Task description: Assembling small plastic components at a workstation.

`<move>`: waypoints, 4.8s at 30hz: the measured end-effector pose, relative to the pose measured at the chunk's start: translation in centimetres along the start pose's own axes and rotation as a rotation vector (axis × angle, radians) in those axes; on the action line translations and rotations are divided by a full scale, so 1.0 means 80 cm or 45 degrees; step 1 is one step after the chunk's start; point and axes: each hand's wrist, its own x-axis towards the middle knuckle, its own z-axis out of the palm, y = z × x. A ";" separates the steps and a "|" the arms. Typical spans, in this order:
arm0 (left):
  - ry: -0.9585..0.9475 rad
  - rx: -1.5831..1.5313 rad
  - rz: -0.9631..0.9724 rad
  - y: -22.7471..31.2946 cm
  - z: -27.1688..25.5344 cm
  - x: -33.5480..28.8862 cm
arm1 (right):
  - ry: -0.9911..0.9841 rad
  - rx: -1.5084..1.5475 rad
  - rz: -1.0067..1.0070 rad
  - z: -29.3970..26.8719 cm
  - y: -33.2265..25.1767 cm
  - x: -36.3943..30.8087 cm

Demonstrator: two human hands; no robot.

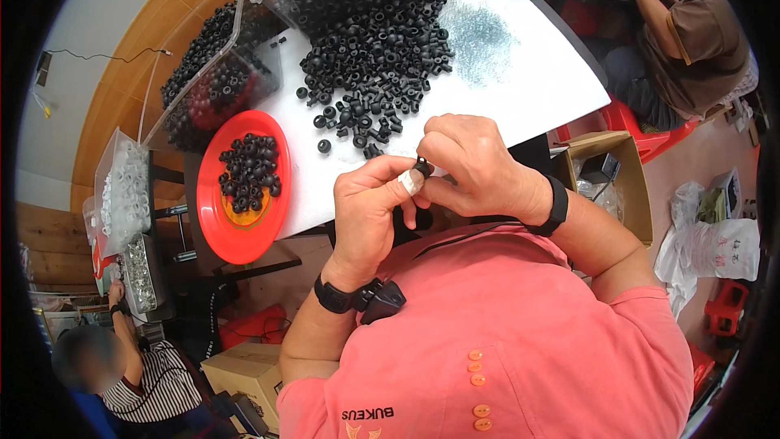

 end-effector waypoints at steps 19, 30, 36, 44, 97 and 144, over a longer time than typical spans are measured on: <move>-0.122 0.231 -0.132 0.012 -0.005 0.000 | 0.061 -0.058 -0.093 0.009 -0.003 -0.022; -0.062 0.276 -0.136 0.015 0.003 0.001 | 0.079 -0.013 -0.001 0.014 -0.004 -0.023; -0.130 0.271 -0.224 0.015 -0.007 -0.004 | -0.089 -0.072 0.024 0.000 -0.018 -0.015; -0.004 1.178 0.880 -0.008 -0.003 0.014 | -0.619 -0.460 0.360 -0.007 -0.010 0.018; 0.030 1.425 1.035 -0.028 0.009 0.056 | -0.636 0.127 0.765 -0.035 0.041 0.026; 0.035 1.471 1.034 -0.025 0.001 0.067 | -0.763 0.081 0.671 -0.025 0.055 0.042</move>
